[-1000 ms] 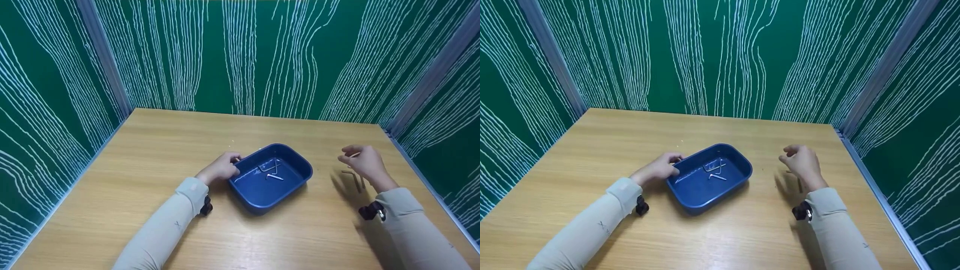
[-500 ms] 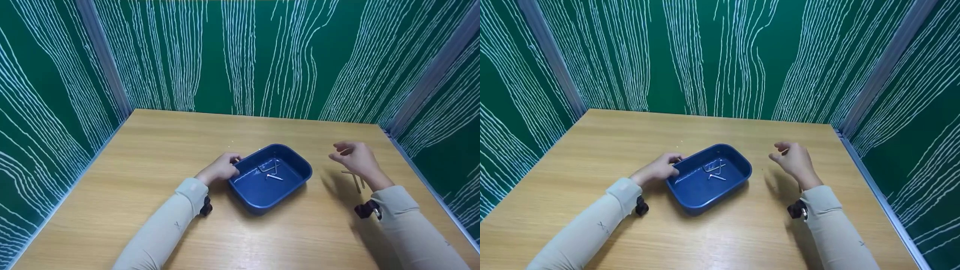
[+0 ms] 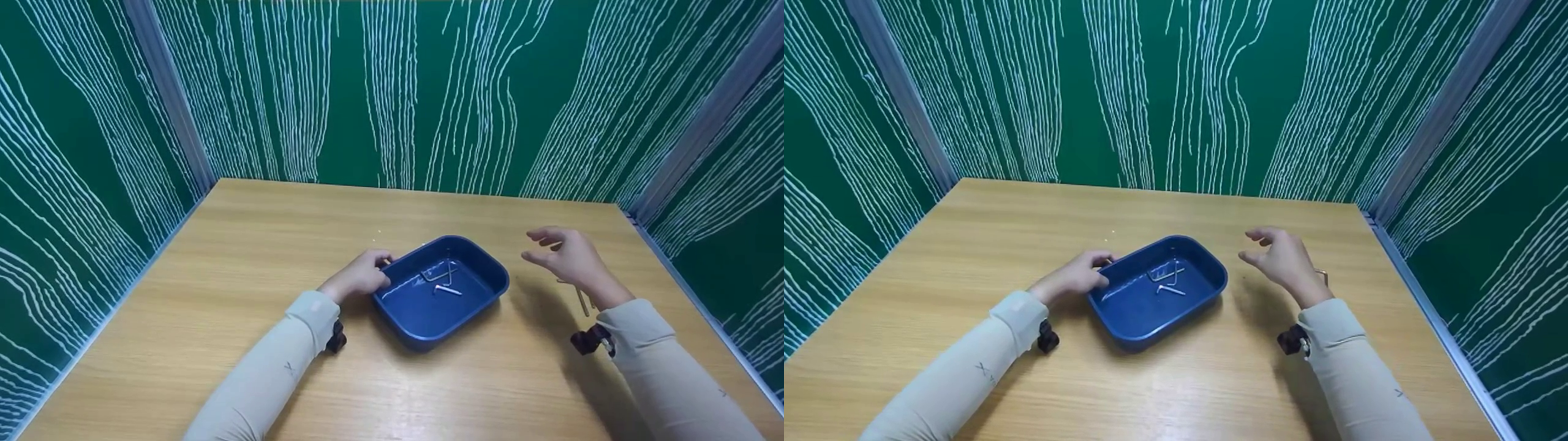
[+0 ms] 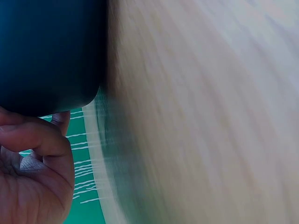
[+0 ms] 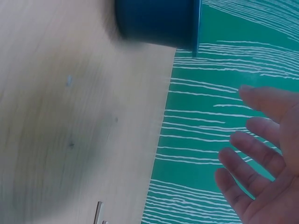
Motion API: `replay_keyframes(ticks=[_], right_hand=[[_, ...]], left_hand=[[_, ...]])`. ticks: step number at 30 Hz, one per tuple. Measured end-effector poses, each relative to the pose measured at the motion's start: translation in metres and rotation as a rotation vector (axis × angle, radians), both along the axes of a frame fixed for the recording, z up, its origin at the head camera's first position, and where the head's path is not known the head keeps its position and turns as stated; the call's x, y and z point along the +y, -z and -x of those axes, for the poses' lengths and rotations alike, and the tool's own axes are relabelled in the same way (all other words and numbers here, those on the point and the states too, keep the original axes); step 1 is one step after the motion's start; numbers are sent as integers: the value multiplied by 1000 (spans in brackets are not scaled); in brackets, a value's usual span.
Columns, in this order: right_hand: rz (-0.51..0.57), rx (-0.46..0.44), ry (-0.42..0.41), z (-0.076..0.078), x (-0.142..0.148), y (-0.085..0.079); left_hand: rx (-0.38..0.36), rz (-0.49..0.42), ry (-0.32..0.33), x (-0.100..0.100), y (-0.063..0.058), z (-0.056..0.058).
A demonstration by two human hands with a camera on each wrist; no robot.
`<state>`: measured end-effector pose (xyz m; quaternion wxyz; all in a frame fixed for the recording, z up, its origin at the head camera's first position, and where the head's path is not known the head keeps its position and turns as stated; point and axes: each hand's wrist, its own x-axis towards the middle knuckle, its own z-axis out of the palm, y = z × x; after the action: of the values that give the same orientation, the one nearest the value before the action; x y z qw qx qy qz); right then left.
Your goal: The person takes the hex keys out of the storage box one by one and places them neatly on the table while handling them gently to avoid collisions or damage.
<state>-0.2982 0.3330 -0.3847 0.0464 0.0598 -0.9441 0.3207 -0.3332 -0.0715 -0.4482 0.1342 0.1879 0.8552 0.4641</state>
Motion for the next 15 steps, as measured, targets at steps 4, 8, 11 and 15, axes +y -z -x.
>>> replay_keyframes(ticks=[4,8,11,15], right_hand=[[-4,56,-46,0,-6,0],[-17,124,-100,1,-11,0],[-20,129,-121,1,-16,-1],[-16,123,-155,1,-22,-1]], left_hand=[[7,-6,5,0,0,-1],[25,-5,9,0,1,-1],[33,-5,8,0,0,-1],[34,-4,9,0,-1,-2]])
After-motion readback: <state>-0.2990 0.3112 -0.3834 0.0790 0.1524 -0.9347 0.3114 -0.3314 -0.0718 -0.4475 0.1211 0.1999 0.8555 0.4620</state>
